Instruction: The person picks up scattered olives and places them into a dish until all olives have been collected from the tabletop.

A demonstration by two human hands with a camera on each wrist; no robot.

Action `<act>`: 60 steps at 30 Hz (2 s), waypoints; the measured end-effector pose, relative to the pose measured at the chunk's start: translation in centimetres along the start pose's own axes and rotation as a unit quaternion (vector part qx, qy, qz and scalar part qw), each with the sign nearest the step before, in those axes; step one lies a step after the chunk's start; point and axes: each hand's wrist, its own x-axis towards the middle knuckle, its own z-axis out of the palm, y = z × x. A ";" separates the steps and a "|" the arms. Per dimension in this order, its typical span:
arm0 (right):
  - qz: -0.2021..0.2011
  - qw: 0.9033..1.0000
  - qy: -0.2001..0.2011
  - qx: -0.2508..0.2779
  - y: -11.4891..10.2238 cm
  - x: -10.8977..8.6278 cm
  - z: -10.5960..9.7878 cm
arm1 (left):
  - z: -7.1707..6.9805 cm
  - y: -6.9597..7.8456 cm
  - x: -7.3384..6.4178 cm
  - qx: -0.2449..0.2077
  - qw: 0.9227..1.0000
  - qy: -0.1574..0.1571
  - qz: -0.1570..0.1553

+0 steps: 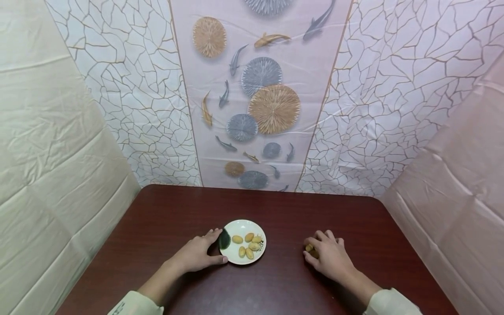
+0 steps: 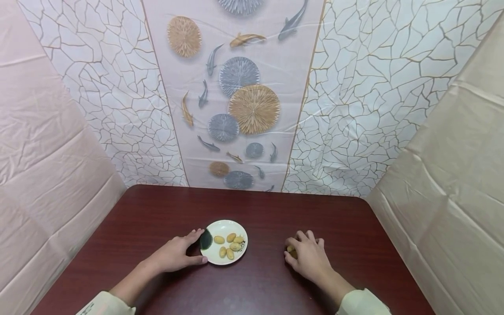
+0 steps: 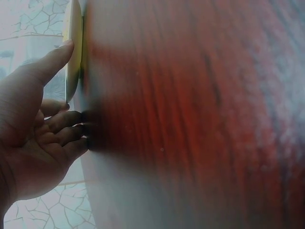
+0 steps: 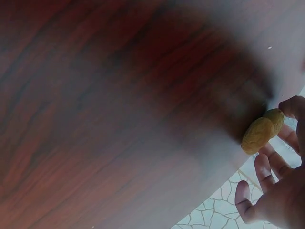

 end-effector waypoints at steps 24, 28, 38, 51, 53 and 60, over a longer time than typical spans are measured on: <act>-0.019 0.999 0.028 -0.006 -0.5 -0.3 0.2 | 0.5 -0.1 -0.2 0.000 1.000 0.000 0.002; -0.024 0.999 0.034 -0.001 -0.8 -0.1 0.1 | 0.5 -0.2 -0.1 0.003 1.000 -0.004 -0.001; -0.049 0.998 0.034 0.033 -2.3 0.9 -0.2 | 0.0 -0.2 0.0 0.003 1.000 -0.003 -0.003; -0.094 0.993 0.048 0.044 -4.7 1.9 -0.2 | 0.1 -0.2 0.0 0.001 1.000 0.000 0.000; -0.097 0.993 0.046 0.047 -5.1 2.0 -0.3 | 0.1 -0.1 0.0 0.001 1.000 0.000 0.000; -0.115 0.990 0.052 0.063 -6.4 2.4 -0.3 | 0.2 -0.2 -0.1 0.001 1.000 0.000 0.001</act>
